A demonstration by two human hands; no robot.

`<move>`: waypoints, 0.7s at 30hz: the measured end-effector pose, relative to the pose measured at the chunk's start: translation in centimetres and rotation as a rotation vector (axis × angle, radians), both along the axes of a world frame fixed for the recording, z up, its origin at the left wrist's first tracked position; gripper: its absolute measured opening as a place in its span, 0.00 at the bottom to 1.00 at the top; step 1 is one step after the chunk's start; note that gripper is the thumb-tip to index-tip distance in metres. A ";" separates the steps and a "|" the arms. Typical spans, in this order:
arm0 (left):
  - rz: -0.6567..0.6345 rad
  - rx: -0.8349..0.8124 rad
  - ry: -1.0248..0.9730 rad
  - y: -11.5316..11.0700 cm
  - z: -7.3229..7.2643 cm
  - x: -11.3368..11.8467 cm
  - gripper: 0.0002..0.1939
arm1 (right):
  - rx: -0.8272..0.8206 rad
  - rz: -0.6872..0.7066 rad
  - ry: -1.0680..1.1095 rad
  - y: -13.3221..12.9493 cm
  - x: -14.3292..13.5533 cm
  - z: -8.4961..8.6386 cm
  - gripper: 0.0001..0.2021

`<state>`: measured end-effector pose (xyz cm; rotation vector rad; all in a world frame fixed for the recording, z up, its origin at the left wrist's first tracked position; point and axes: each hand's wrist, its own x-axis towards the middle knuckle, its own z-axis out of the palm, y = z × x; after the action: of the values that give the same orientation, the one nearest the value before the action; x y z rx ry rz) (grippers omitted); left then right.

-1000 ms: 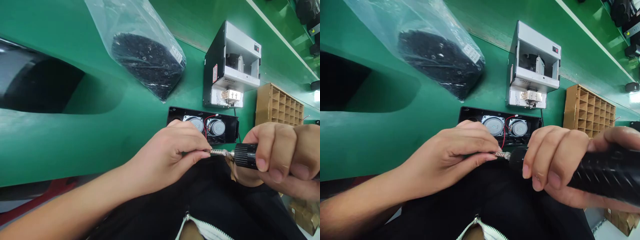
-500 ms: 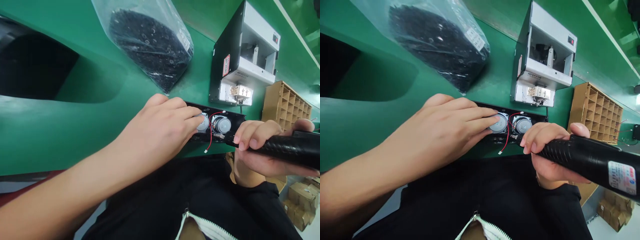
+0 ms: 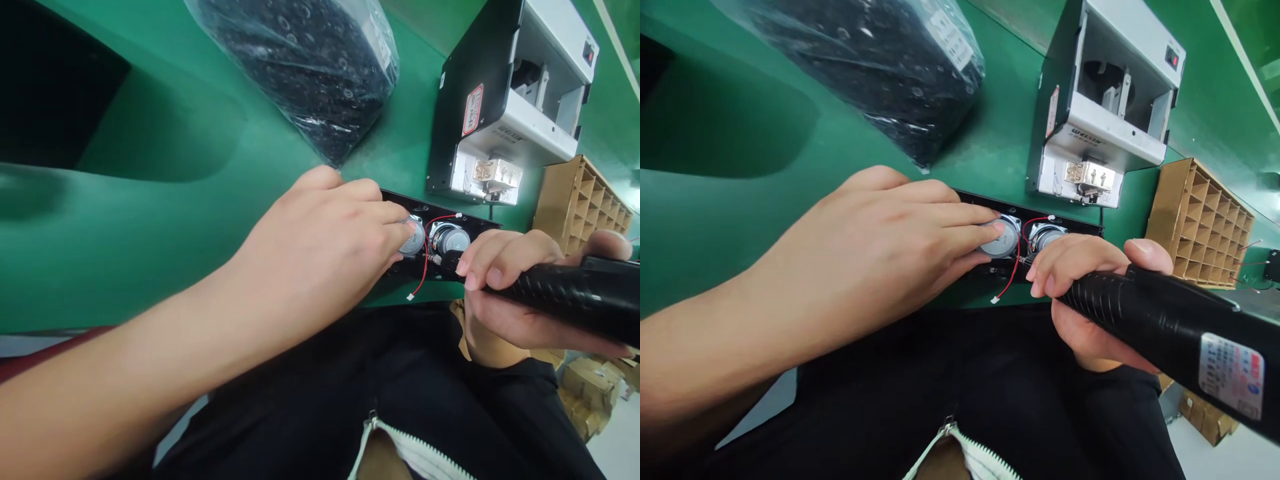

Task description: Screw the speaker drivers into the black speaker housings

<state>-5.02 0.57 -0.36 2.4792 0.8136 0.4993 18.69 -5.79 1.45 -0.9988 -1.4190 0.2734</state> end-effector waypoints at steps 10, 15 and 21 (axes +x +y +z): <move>-0.007 0.025 0.057 -0.3 0.4 0.6 0.14 | -0.022 0.118 0.069 -1.1 -1.3 0.4 0.27; -0.023 0.022 0.012 -0.4 0.0 0.9 0.13 | -0.045 0.382 0.007 -1.6 -0.3 0.2 0.32; -0.055 -0.011 0.067 -0.9 1.4 1.7 0.07 | -0.312 0.168 0.026 -3.7 -1.0 1.5 0.04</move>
<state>-3.32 -0.37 1.05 2.5124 0.7693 0.3937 17.70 -9.53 2.97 -1.1233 -1.4663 0.6454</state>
